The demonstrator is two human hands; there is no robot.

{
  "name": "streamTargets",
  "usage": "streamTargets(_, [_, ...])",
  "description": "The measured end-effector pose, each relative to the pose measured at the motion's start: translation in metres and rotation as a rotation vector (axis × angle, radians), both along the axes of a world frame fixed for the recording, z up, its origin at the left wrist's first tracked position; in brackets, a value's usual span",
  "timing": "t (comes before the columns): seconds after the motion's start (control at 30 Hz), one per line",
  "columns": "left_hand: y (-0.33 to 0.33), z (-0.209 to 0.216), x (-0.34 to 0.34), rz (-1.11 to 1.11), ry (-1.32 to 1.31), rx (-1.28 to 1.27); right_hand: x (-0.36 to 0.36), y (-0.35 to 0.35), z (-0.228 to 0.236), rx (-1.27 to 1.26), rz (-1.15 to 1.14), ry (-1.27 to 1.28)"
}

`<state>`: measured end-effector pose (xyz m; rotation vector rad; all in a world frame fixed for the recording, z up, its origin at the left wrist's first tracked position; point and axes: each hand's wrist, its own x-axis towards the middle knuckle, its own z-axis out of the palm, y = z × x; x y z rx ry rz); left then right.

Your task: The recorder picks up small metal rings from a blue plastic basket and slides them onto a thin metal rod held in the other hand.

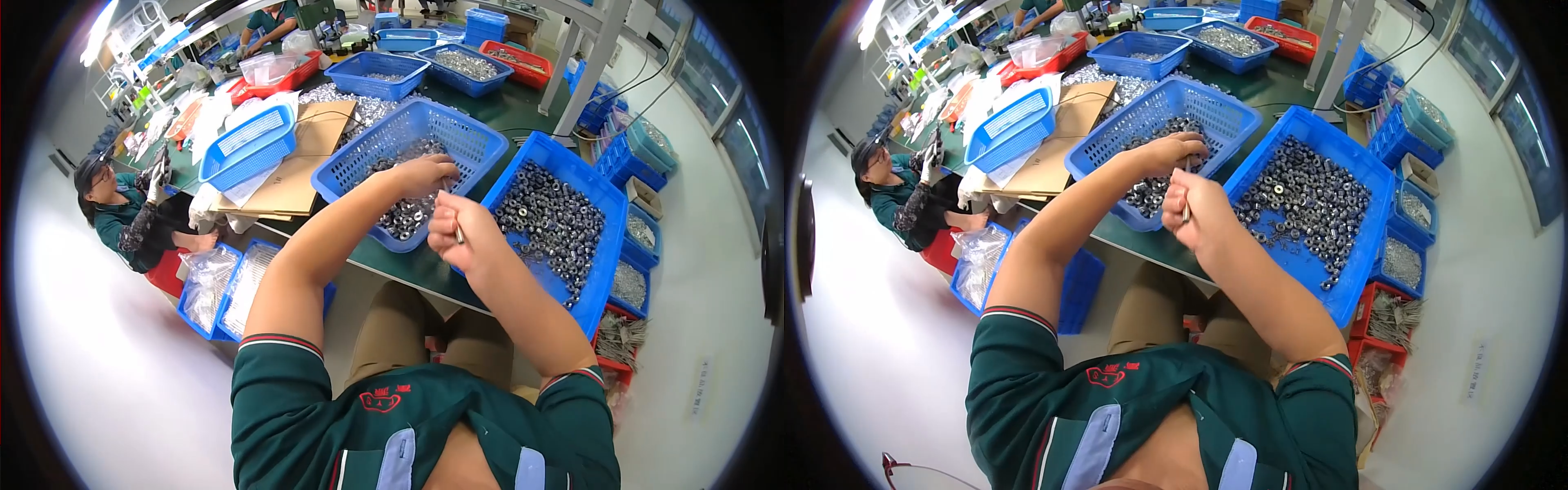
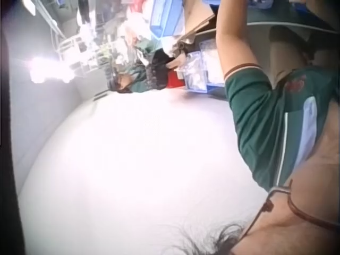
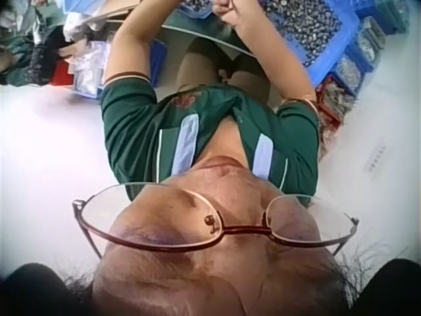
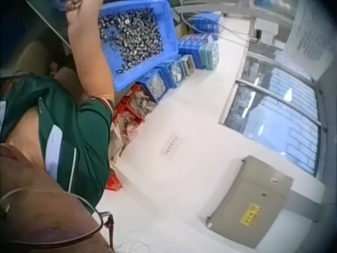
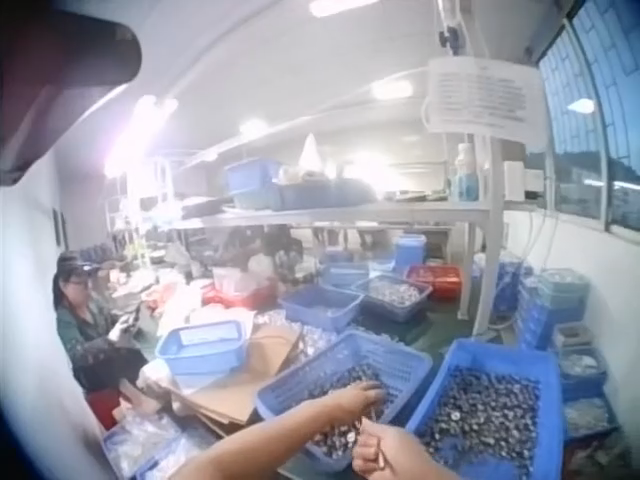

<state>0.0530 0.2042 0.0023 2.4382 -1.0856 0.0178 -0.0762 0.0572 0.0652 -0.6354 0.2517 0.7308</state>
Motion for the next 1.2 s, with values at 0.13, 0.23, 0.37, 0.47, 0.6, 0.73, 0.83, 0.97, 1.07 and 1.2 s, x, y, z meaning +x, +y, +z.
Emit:
streamTargets(0.13, [0.002,-0.018,0.012,0.005,0.061,0.034,-0.062,-0.029,0.030,0.032,0.044,-0.038])
streamTargets(0.23, [0.006,-0.025,0.013,0.045,-0.023,0.168,-0.104,-0.071,0.046,-0.076,0.025,-0.117])
streamTargets(0.37, [-0.001,0.001,0.010,0.151,-0.058,0.197,-0.144,-0.128,0.028,-0.309,-0.178,-0.393])
streamTargets(0.47, [-0.022,0.036,-0.011,0.277,-0.268,-0.050,-0.160,-0.157,-0.008,-0.521,-0.337,-0.452])
streamTargets(0.6, [-0.079,0.082,-0.061,0.014,-0.170,-0.150,-0.177,-0.174,-0.035,-0.696,-0.480,-0.399])
streamTargets(0.73, [-0.116,0.069,-0.077,-0.203,0.060,0.288,-0.187,-0.183,-0.048,-0.721,-0.476,-0.375])
streamTargets(0.83, [-0.133,0.048,-0.080,-0.224,0.049,0.624,-0.190,-0.189,-0.052,-0.730,-0.466,-0.365])
streamTargets(0.97, [-0.150,0.022,-0.081,-0.195,0.128,0.788,-0.190,-0.196,-0.056,-0.697,-0.441,-0.333])
streamTargets(1.07, [-0.158,0.021,-0.084,-0.133,0.146,0.794,-0.187,-0.200,-0.057,-0.688,-0.432,-0.320])
streamTargets(1.2, [-0.156,0.012,-0.079,-0.162,0.177,0.683,-0.184,-0.208,-0.056,-0.674,-0.427,-0.274])
